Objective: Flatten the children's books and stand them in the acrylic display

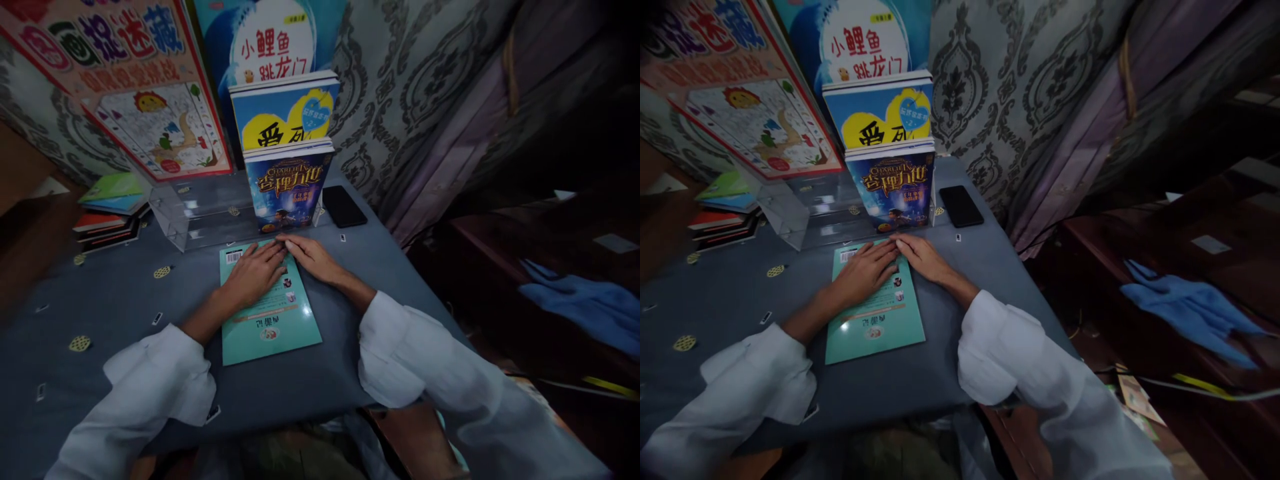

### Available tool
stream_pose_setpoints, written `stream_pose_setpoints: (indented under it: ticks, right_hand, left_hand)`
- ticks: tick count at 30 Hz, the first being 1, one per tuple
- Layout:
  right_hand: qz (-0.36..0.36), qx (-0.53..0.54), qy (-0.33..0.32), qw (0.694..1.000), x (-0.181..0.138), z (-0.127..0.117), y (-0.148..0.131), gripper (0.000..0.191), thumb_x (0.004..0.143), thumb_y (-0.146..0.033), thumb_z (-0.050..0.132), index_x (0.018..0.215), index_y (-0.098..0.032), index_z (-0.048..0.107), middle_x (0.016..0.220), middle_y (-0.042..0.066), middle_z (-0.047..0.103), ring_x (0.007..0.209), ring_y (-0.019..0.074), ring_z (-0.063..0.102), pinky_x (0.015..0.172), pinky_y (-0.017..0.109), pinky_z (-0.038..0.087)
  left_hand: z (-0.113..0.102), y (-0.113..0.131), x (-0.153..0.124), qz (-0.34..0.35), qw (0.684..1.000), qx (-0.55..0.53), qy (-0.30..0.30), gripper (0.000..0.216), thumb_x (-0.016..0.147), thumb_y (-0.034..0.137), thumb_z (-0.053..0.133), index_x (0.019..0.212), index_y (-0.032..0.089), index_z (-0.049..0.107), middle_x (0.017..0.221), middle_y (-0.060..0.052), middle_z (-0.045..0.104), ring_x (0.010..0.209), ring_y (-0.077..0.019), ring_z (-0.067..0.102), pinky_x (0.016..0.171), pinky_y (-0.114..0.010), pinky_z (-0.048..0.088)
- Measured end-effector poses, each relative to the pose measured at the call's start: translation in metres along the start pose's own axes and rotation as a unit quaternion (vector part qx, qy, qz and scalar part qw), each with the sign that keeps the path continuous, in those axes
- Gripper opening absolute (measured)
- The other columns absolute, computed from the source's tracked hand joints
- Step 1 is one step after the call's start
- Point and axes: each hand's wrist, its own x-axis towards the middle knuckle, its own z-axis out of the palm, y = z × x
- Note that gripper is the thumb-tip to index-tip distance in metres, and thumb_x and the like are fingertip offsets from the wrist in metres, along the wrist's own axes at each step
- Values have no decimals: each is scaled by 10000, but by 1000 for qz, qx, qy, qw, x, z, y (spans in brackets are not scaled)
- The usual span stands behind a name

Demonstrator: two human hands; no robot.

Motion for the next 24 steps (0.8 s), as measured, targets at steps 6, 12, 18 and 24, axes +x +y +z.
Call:
stream_pose_setpoints:
  ticks: [6, 12, 18, 24]
  right_hand:
    - [-17, -30, -9, 999, -2, 0, 2, 410, 1029, -362, 426, 1330, -176, 633, 1375, 114, 657, 1295, 252, 604, 1125, 475, 454]
    - [-46, -88, -42, 994, -5, 1, 1, 398, 1039, -350, 430, 1357, -197, 615, 1439, 114, 607, 1383, 250, 524, 1157, 495, 422]
    - [-54, -178, -56, 981, -6, 5, 0, 400, 1041, -316, 449, 1357, -136, 615, 1441, 162, 594, 1415, 262, 483, 1166, 499, 389]
    - [-28, -253, -54, 966, -10, 12, -5, 385, 1039, -271, 448, 1385, -191, 597, 1472, 133, 571, 1443, 276, 442, 1182, 571, 309]
  left_hand:
    - [-32, 19, -10, -188, 967, 143, -96, 519, 1021, 387, 488, 1359, -2, 548, 1381, -303, 578, 1276, -435, 560, 961, -554, 507]
    - [-48, 17, -9, -248, 939, 167, -171, 611, 1049, 437, 397, 1341, -83, 534, 1308, -342, 608, 1214, -405, 606, 861, -447, 558]
    - [-49, 17, -6, -247, 938, 158, -186, 630, 1048, 468, 388, 1362, -57, 536, 1319, -339, 603, 1232, -406, 602, 864, -418, 554]
    - [-44, 19, -5, -259, 941, 138, -166, 633, 1050, 456, 389, 1370, -75, 514, 1334, -348, 581, 1240, -408, 592, 889, -430, 547]
